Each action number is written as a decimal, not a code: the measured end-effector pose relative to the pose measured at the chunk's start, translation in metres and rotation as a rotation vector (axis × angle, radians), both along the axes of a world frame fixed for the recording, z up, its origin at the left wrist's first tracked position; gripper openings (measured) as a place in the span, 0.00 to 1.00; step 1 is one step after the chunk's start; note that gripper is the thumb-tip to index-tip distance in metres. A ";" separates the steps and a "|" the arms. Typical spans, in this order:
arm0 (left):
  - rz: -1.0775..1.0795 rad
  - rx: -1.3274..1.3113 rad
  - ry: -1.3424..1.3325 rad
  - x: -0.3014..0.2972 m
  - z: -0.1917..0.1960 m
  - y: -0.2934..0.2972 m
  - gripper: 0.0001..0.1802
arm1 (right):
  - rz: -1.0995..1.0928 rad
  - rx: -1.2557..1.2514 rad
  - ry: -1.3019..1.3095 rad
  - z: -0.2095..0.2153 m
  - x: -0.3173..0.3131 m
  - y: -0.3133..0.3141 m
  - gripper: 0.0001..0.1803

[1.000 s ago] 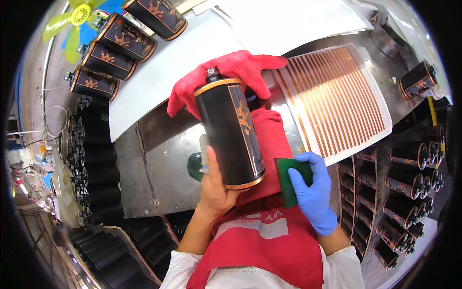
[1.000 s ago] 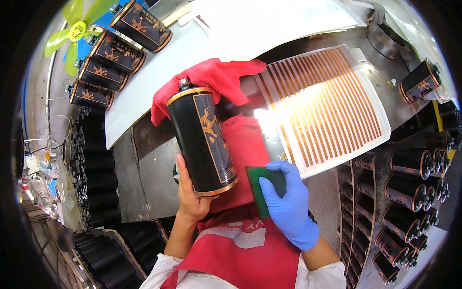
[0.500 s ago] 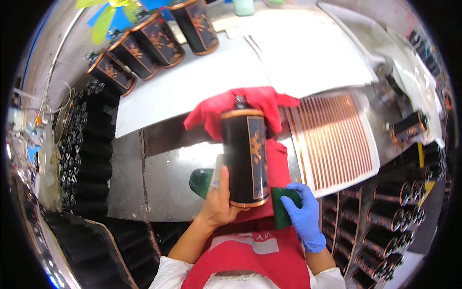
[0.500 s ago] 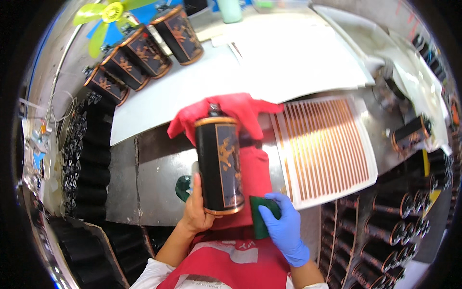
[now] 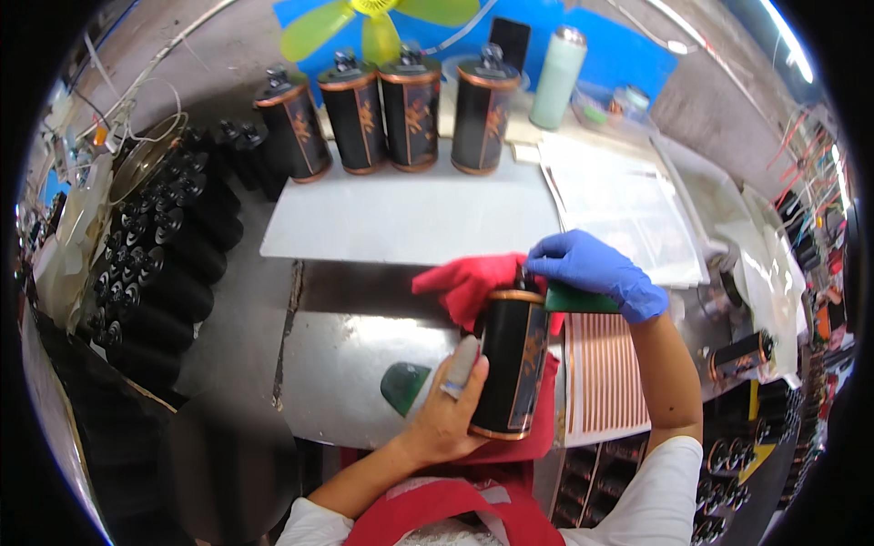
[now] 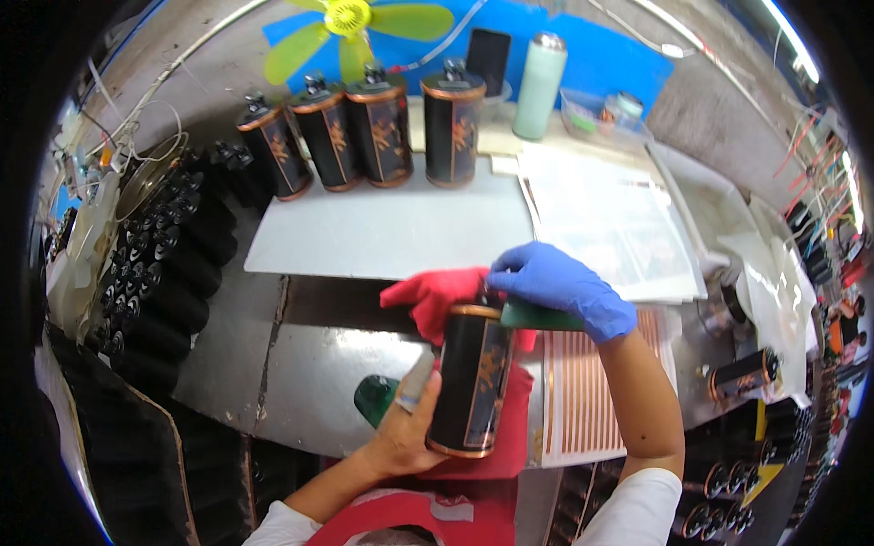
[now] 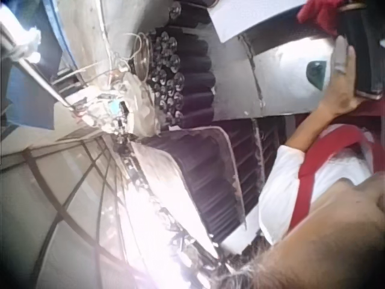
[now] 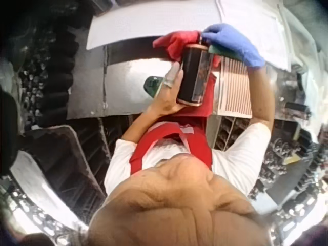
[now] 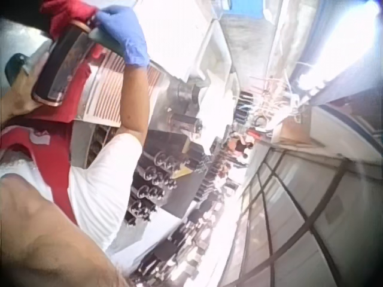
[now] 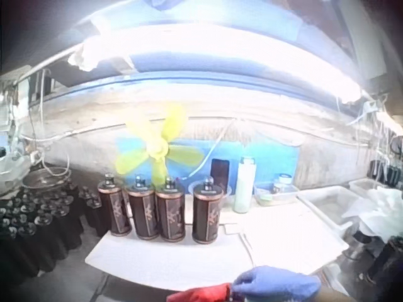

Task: The person applies decorative labels and copper-colored bands to cylindrical black cans. They smooth each label with a green plastic squeegee, then place and press a thin copper band around the top and bottom edges of the can. Completed cans are set aside on the table.

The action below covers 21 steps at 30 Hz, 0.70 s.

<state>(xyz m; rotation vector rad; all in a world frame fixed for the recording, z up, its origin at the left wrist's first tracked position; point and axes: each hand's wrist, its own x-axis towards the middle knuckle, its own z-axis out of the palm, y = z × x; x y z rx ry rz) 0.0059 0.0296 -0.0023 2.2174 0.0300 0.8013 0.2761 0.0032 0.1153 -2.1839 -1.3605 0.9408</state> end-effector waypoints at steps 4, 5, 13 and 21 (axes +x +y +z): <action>0.079 -0.044 -0.066 -0.005 0.009 -0.005 0.48 | 0.027 -0.120 0.014 0.012 -0.003 0.007 0.19; 0.084 -0.011 -0.085 -0.009 0.008 -0.005 0.47 | -0.004 -0.132 0.018 0.022 -0.010 0.003 0.18; 0.337 0.125 -0.211 -0.018 0.046 0.037 0.35 | -0.213 0.465 -0.233 0.118 -0.070 -0.030 0.09; 0.785 0.070 -0.130 -0.076 0.026 0.141 0.19 | -0.227 0.692 -0.756 0.120 -0.020 0.053 0.13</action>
